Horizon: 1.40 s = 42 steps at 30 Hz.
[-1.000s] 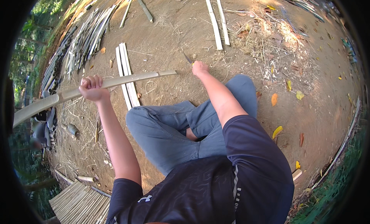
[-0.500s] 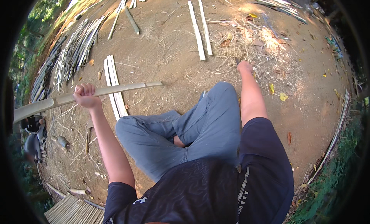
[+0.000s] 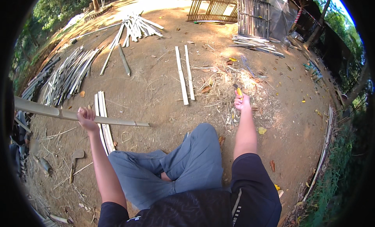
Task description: The person uses a knife to peel and strip the outer layer of a long bamboo piece while sitting on the ground, turning the bamboo and making several passes with the blade.
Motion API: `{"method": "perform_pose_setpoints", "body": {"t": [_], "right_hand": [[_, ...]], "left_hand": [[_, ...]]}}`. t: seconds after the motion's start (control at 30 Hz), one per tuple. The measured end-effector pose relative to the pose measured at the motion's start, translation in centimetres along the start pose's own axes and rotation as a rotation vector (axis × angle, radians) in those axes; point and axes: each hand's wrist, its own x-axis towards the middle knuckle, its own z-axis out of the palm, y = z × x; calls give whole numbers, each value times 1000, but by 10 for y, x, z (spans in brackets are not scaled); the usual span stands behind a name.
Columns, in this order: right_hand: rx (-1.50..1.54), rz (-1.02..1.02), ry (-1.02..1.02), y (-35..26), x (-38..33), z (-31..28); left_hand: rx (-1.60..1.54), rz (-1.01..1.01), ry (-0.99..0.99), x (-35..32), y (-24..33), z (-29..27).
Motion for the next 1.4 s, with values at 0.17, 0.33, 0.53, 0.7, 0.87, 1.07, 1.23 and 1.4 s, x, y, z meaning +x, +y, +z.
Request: {"method": "perform_pose_setpoints", "body": {"t": [0.17, 0.33, 0.53, 0.7, 0.87, 1.07, 1.23, 1.4], "right_hand": [[-72, 37, -25, 3, -13, 0], [-293, 113, 31, -20, -26, 1], [-377, -14, 143, -7, -31, 26], [-464, -142, 46, 8, -32, 28], [-751, -122, -25, 84, -40, 73], [-937, 126, -296, 179, -48, 115], [-788, 203, -310, 256, -39, 102], [-924, 296, -308, 279, -26, 90]], "left_hand": [[-7, 3, 10, -1, 0, -4], [33, -11, -1, -5, 3, 8], [62, 0, 1, -3, 5, 11], [38, -14, 45, -3, -1, 37], [113, 17, 72, -18, -6, 66], [135, -1, 139, -36, -7, 95], [275, 77, -64, -32, -28, 74], [199, 65, -91, -25, -32, 74]]}}
